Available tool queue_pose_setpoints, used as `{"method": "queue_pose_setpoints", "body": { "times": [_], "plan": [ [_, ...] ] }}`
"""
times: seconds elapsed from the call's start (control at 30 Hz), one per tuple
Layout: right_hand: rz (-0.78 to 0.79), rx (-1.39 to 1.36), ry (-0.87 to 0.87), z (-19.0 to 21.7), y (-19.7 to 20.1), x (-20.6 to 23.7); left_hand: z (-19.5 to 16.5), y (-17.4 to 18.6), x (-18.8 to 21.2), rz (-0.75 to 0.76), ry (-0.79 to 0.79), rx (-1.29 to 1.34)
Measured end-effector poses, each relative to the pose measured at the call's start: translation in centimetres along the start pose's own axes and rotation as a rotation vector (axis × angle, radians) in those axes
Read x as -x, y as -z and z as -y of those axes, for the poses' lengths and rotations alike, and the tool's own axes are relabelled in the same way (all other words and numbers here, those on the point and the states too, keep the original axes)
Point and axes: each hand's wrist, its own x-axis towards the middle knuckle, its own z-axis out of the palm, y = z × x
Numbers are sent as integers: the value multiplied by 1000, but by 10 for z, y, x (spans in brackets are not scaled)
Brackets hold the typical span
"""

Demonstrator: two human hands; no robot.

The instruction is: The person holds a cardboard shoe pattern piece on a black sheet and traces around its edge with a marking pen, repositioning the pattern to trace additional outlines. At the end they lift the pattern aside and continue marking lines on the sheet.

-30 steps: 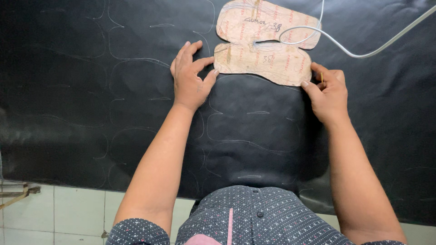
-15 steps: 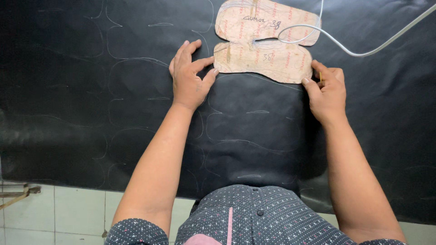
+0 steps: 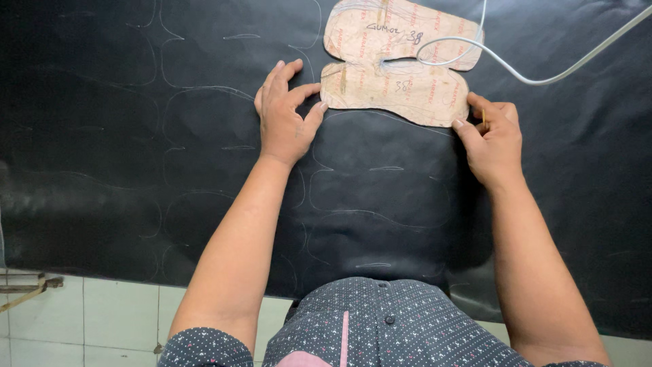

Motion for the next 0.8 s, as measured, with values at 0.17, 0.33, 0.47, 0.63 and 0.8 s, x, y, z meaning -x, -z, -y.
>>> {"method": "queue_pose_setpoints", "body": {
  "times": [0.17,0.33,0.47,0.63,0.8],
  "plan": [
    [13,-3,5,1,1,0,1,0,0,-3,-6,10],
    [19,22,19,1,2,0,-4,3,-1,-5,-2,16],
    [34,55,23,0,2,-1,-10,3,-8,-14,-12,25],
    [56,196,105,12,5,-6,-42,-32,-23,422,-146,-275],
    [49,350,197,50,12,-12,-115,-95,14,233,-343,-290]
  ]
}}
